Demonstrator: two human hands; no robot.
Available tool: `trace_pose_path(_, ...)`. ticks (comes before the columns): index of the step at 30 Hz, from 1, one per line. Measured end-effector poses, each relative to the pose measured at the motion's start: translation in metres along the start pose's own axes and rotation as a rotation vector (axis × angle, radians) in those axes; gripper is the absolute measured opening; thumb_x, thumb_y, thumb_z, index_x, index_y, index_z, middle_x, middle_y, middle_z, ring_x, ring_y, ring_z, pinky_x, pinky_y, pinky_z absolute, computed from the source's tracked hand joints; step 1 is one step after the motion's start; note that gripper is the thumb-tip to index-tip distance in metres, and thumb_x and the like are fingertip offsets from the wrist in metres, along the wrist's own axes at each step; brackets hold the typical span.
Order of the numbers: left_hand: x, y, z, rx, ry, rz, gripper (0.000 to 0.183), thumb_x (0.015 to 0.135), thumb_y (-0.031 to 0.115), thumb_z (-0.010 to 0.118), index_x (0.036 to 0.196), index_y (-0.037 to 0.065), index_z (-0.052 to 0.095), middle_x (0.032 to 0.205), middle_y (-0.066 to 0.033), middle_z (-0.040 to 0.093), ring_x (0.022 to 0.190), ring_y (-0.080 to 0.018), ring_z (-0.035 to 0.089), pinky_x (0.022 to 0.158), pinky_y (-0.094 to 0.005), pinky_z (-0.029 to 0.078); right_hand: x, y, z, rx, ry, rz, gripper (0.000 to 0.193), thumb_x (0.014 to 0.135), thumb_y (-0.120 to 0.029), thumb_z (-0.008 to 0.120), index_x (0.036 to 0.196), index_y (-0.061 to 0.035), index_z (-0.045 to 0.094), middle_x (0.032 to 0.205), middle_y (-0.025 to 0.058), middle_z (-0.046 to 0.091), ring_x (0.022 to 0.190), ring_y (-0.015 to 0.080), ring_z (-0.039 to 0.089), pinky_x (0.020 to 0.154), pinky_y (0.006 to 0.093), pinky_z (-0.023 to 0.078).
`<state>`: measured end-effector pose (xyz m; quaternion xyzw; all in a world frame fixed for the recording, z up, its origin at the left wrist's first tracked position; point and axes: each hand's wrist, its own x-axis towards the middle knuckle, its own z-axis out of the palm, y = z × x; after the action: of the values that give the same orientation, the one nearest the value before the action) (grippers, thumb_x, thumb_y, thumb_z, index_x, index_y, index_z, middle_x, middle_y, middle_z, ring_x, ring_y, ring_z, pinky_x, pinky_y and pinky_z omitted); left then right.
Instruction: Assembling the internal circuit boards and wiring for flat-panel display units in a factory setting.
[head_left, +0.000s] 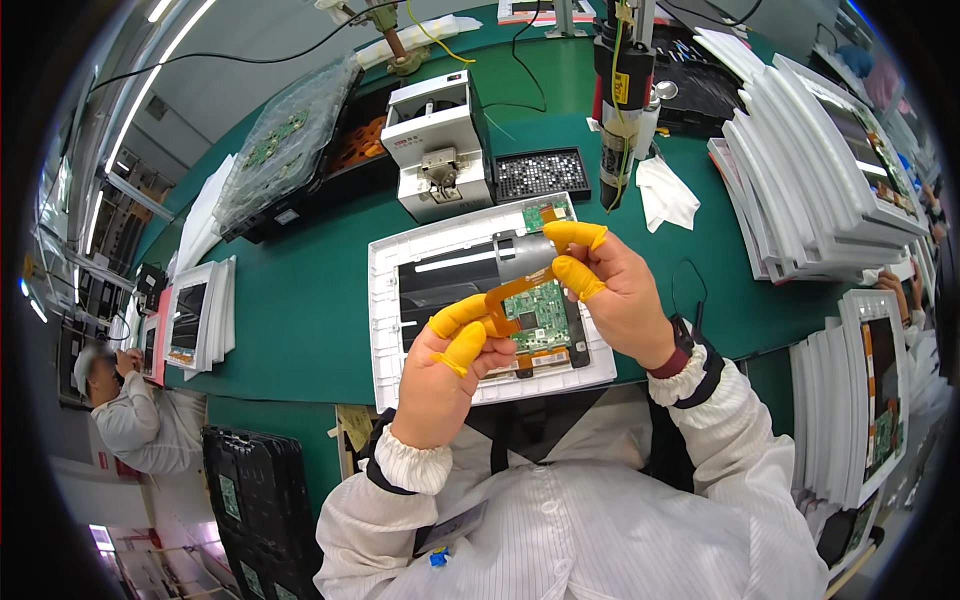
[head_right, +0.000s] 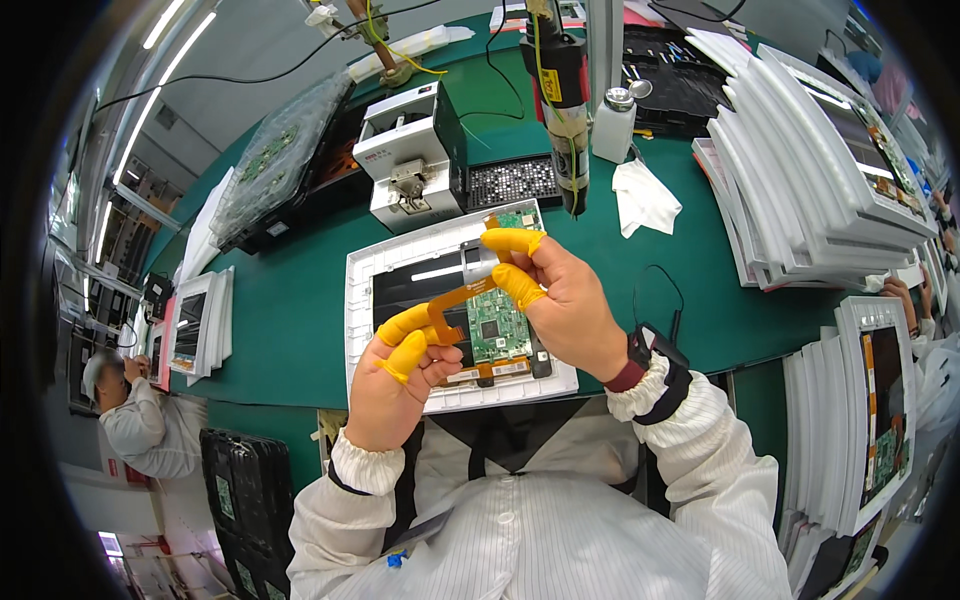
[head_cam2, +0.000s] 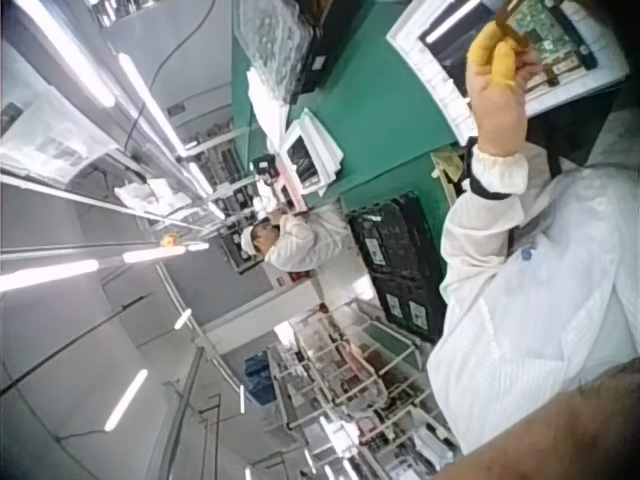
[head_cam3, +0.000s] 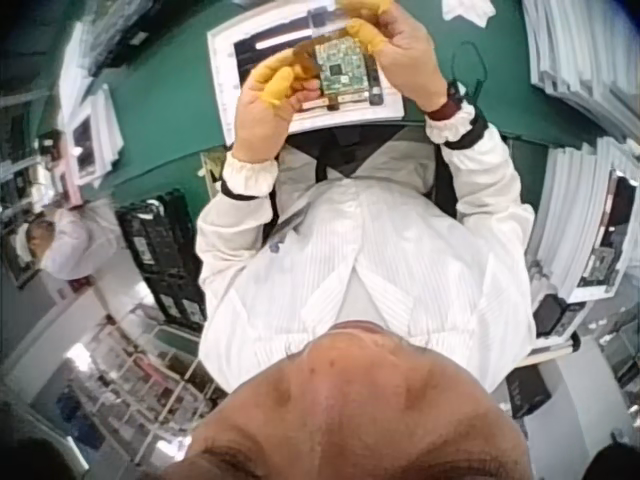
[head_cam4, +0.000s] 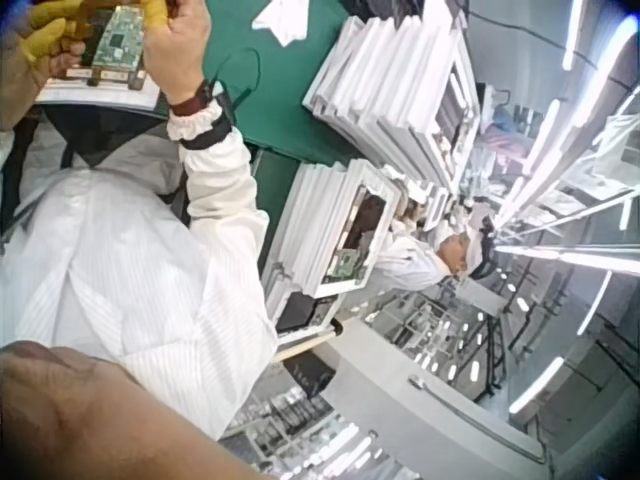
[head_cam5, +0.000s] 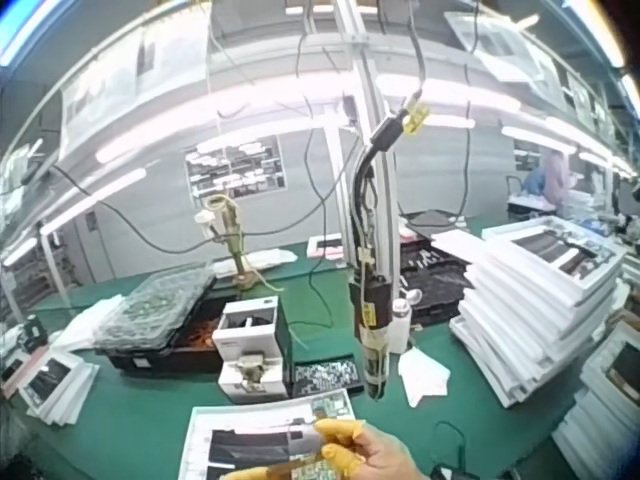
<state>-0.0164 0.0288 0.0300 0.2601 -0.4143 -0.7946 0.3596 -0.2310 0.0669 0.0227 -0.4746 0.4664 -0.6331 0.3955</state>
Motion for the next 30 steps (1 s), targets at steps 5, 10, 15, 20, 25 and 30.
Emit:
trace_pose_path(5, 0.008, 0.018, 0.001, 0.208, 0.094, -0.068, 0.031, 0.095, 0.010, 0.058, 0.124, 0.002, 0.053, 0.107, -0.0095, 0.063, 0.085, -0.0177, 0.064, 0.080, -0.0303, 0.053, 0.003, 0.006, 0.002, -0.126, 0.044, -0.078, 0.029, 0.091, -0.005, 0.062, 0.120, -0.0038, 0.061, 0.098, 0.0035, 0.064, 0.085, 0.0101, 0.058, 0.080, 0.0244, 0.048)
trace_pose_path(10, 0.032, 0.032, 0.003, 0.602, 0.056, -0.093, 0.036, 0.090, 0.007, 0.063, 0.123, -0.002, 0.052, 0.094, -0.0067, 0.062, 0.080, -0.0135, 0.062, 0.072, -0.0259, 0.052, 0.015, 0.016, 0.000, -0.283, 0.059, -0.171, 0.028, 0.090, -0.007, 0.063, 0.118, -0.0040, 0.062, 0.097, 0.0079, 0.065, 0.086, 0.0157, 0.062, 0.079, 0.0277, 0.049)
trace_pose_path(15, 0.073, 0.039, -0.002, 0.870, 0.030, -0.189, 0.040, 0.088, 0.004, 0.059, 0.125, -0.006, 0.049, 0.099, -0.0130, 0.066, 0.077, -0.0143, 0.063, 0.070, -0.0237, 0.053, 0.035, 0.029, -0.006, -0.419, 0.018, -0.139, 0.027, 0.087, -0.003, 0.061, 0.114, -0.0029, 0.063, 0.094, 0.0123, 0.065, 0.087, 0.0241, 0.063, 0.081, 0.0315, 0.049)
trace_pose_path(20, 0.091, 0.031, -0.012, 0.971, 0.089, -0.299, 0.037, 0.090, 0.003, 0.056, 0.125, -0.006, 0.049, 0.099, -0.0146, 0.065, 0.075, -0.0130, 0.063, 0.067, -0.0220, 0.054, 0.040, 0.060, -0.017, -0.870, 0.088, -0.466, 0.024, 0.078, 0.003, 0.063, 0.101, -0.0006, 0.063, 0.100, 0.0127, 0.058, 0.093, 0.0324, 0.054, 0.085, 0.0402, 0.043)
trace_pose_path(25, 0.100, 0.026, -0.019, 1.070, 0.069, -0.382, 0.035, 0.089, 0.001, 0.055, 0.123, -0.006, 0.049, 0.098, -0.0151, 0.065, 0.072, -0.0122, 0.062, 0.064, -0.0219, 0.054, 0.031, 0.057, -0.018, -0.901, 0.106, -0.433, 0.020, 0.072, 0.002, 0.066, 0.092, -0.0010, 0.063, 0.104, 0.0121, 0.057, 0.096, 0.0328, 0.053, 0.085, 0.0400, 0.042)
trace_pose_path(30, 0.100, 0.031, -0.016, 1.166, 0.082, -0.372, 0.036, 0.088, 0.003, 0.058, 0.121, -0.006, 0.049, 0.094, -0.0137, 0.064, 0.070, -0.0133, 0.062, 0.062, -0.0235, 0.054, 0.025, 0.051, -0.014, -0.848, -0.063, -0.451, 0.017, 0.068, 0.003, 0.067, 0.084, -0.0014, 0.062, 0.101, 0.0105, 0.058, 0.096, 0.0311, 0.053, 0.085, 0.0401, 0.042)
